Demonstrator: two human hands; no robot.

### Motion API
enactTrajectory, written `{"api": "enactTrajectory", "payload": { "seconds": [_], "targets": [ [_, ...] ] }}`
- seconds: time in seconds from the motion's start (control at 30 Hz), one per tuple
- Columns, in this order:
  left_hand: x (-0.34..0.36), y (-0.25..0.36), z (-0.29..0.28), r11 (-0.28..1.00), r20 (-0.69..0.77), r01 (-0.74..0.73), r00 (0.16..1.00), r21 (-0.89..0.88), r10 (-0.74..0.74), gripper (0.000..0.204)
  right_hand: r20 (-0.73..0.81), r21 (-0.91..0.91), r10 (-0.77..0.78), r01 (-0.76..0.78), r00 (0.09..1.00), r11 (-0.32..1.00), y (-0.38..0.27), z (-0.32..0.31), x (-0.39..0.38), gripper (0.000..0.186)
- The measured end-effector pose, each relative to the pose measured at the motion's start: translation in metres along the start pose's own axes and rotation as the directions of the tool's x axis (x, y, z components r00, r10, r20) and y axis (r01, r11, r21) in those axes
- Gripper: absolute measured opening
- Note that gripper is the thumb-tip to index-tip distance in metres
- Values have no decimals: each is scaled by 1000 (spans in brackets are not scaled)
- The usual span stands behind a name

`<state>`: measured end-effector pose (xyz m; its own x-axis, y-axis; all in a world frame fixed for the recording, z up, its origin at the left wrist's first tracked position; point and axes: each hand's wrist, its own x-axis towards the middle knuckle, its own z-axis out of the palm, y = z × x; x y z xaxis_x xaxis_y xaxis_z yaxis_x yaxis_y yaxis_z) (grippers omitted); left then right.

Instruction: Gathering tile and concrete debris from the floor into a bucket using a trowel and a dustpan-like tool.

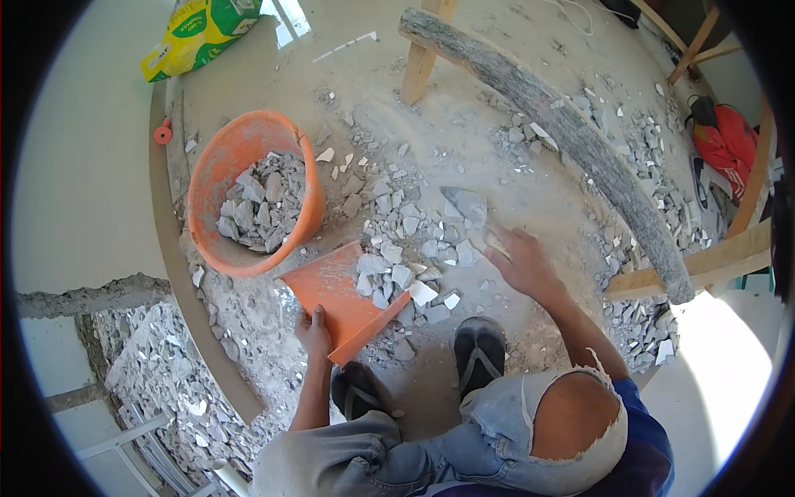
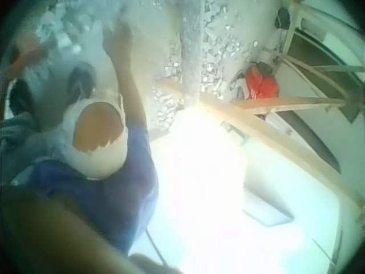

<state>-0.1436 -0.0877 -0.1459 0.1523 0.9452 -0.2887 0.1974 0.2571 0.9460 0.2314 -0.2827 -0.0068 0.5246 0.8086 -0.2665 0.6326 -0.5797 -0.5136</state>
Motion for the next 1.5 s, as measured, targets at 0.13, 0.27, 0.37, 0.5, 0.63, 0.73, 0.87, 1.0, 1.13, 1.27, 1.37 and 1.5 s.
{"api": "enactTrajectory", "payload": {
  "seconds": [0.13, 0.27, 0.37, 0.5, 0.63, 0.73, 0.87, 1.0, 1.13, 1.27, 1.37, 1.5],
  "targets": [
    [-6, 5, 7, 999, -58, 7, 998, 33, -5, 17, 157, 94, 163, -179, 974, 979, 27, 8, 43, 46],
    [-4, 17, 14, 981, -53, -175, 982, 89, 180, 19, 357, 108, -131, 98, 925, 989, -20, 43, 35, 45],
    [-4, 18, 11, 973, -35, -134, 989, 186, 143, 29, 440, -14, -223, 254, 870, 967, -62, 41, 20, 40],
    [-3, 19, 14, 987, -6, -119, 993, 109, 120, 26, 451, -48, -339, 402, 826, 914, -101, 20, 9, 39],
    [1, 21, 6, 999, 77, 40, 996, 12, -41, 27, 369, -70, -302, 350, 879, 934, -97, 14, -3, 37],
    [4, 12, -6, 1000, 70, 12, 997, -21, -10, 24, 99, 16, -106, 105, 989, 994, -36, 5, -23, 38],
    [6, 19, -17, 999, 97, -48, 994, 6, 48, 23, -53, 39, 261, -259, 964, 965, 46, 18, -78, 43],
    [10, 20, -13, 994, 118, -93, 989, 53, 86, 19, 58, 228, 167, -175, 984, 958, 55, 74, -88, 45],
    [17, 15, -14, 984, 104, -142, 986, 104, 131, 17, 201, 194, -113, 73, 973, 978, -40, 92, -31, 41],
    [18, 7, -25, 995, 100, -70, 993, 67, 63, 18, 408, 146, -320, 285, 855, 947, -106, 64, -17, 39],
    [13, 8, -18, 951, 129, 53, 992, -304, -14, 20, 512, 56, -347, 372, 786, 927, -127, 49, -15, 37],
    [1, 16, -4, 843, 187, 204, 974, -498, -125, 19, 373, 6, -286, 306, 883, 952, -94, 43, -31, 39]
  ]
}}
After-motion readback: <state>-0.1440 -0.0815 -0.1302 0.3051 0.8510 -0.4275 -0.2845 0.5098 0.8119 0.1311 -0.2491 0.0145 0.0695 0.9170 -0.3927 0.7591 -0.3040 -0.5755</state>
